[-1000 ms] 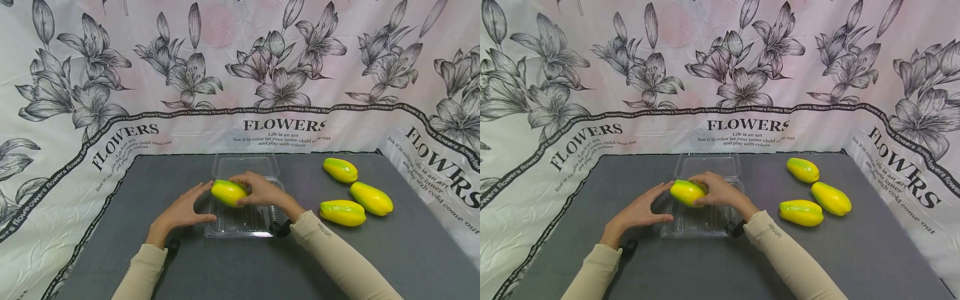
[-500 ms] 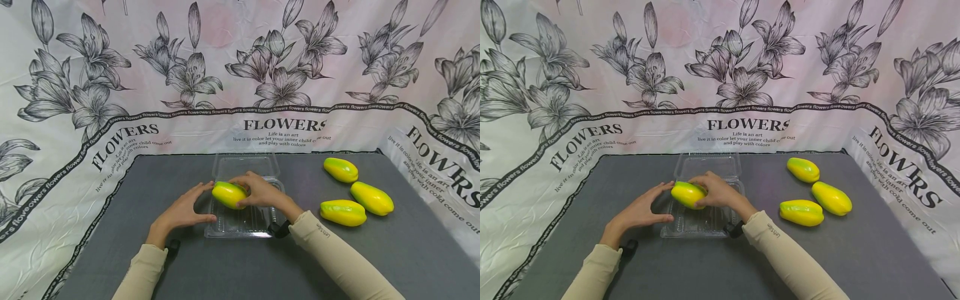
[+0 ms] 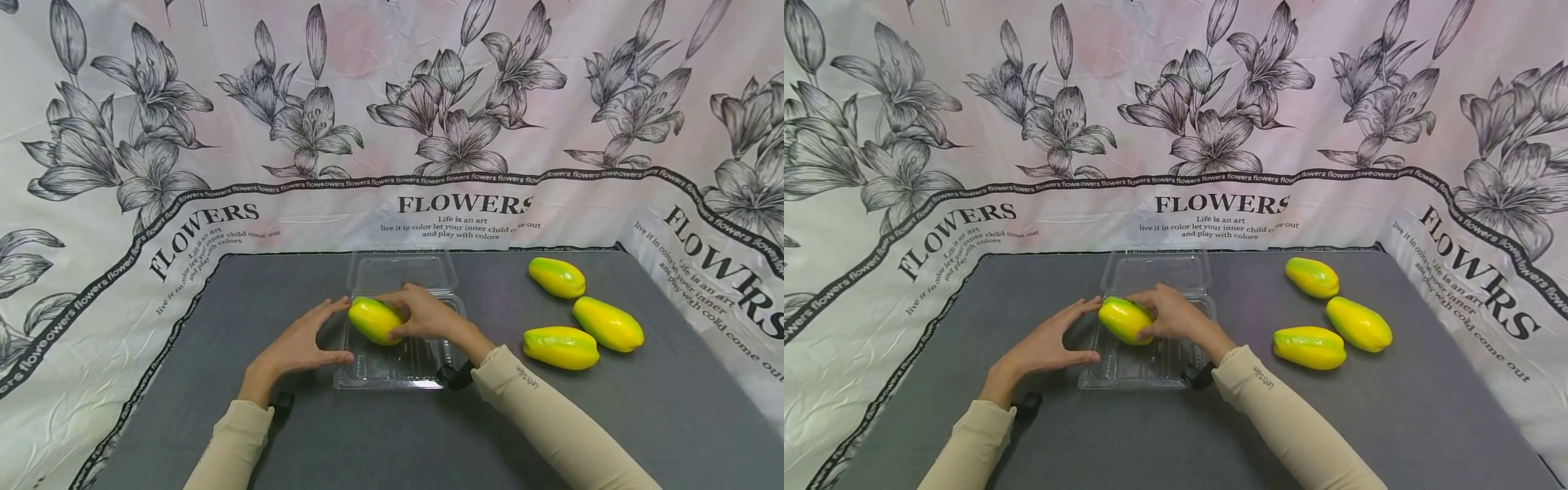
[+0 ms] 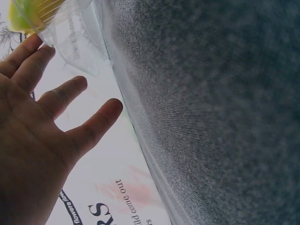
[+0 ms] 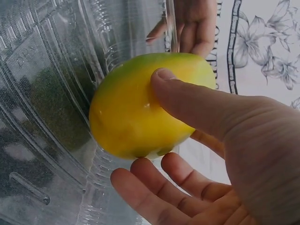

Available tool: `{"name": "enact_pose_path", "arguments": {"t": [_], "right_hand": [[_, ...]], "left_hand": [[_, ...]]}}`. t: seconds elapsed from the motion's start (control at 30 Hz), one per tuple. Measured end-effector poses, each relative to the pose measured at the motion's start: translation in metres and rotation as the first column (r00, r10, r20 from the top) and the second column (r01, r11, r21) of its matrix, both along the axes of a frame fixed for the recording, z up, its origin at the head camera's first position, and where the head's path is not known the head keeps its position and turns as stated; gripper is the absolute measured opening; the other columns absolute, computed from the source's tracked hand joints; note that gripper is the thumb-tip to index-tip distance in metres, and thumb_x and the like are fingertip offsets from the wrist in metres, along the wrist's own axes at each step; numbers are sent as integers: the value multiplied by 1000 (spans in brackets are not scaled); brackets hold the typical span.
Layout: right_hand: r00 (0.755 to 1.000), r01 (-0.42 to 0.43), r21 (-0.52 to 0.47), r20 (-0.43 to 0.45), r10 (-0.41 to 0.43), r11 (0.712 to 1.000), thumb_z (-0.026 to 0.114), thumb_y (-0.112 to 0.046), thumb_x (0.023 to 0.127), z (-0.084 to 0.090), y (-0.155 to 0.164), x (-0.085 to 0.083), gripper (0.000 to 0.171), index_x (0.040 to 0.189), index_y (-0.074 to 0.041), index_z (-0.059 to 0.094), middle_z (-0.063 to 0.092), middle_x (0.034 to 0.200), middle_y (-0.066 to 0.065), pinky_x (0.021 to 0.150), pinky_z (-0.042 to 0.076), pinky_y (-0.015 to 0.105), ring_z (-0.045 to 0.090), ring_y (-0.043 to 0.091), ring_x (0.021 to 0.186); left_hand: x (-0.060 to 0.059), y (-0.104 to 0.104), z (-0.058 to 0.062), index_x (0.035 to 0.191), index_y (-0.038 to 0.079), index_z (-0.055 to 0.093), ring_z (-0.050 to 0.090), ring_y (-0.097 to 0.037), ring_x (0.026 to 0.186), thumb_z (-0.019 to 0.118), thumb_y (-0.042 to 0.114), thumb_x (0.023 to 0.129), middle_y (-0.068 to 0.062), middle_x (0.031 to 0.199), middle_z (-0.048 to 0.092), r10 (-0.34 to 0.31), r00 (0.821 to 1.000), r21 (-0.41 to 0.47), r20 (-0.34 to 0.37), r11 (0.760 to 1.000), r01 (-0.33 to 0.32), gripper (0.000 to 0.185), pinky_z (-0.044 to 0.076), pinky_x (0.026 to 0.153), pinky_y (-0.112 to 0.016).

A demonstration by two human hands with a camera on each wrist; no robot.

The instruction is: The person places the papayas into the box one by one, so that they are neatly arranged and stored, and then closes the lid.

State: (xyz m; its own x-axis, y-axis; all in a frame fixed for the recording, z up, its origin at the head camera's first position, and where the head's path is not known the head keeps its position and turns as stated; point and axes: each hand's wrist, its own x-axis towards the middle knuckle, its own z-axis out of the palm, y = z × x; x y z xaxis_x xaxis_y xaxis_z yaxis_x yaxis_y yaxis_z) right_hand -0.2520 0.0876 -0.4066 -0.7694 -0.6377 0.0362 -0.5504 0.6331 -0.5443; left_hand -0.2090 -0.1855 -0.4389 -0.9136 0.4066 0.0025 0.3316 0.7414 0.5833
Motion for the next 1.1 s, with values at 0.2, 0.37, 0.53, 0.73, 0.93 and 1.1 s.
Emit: {"name": "enact_pose_path", "arguments": {"t": [0.2,0.37,0.53,0.73,0.93,1.1], "right_hand": [[1000,8,-23,24,-7,1000,85,-27,73,2,1,1,73,139,-21,54,60,103,7,70,46,28,54,24,91],[999,12,-22,32,-11,1000,84,-27,74,3,3,1,72,139,-20,54,58,105,9,72,49,28,56,26,94],[999,12,-21,37,-11,1000,84,-28,75,5,4,3,71,139,-17,54,58,107,11,73,51,28,59,26,95],[996,24,-40,87,-20,999,82,-30,77,9,11,6,71,140,-19,52,57,114,16,74,53,30,62,27,99],[992,51,-65,114,-43,997,80,-33,79,11,26,7,71,143,-23,49,56,117,17,77,52,32,61,23,94],[992,75,-99,107,-64,992,79,-35,79,13,41,9,72,143,-25,48,56,115,15,82,53,35,62,27,99]], "left_hand": [[0,1,1,150,39,30,16,-32,150,76,63,70,12,160,24,-2,1000,5,0,1000,2,96,23,109,-70],[0,1,0,150,39,29,16,-31,151,76,64,70,13,160,23,-8,1000,8,-5,1000,8,96,24,109,-70],[0,1,0,150,38,29,16,-32,150,75,65,69,9,161,24,-6,1000,2,-6,1000,6,97,24,108,-71],[1,0,1,151,37,29,16,-31,151,74,68,68,9,161,24,-7,1000,3,-3,1000,7,99,24,109,-71],[2,0,0,151,37,28,16,-30,151,72,71,68,8,161,24,-5,1000,-3,-3,1000,5,100,25,108,-71],[1,0,0,151,38,27,15,-29,151,71,71,69,12,161,22,-8,1000,-4,2,1000,8,99,24,109,-71]]}}
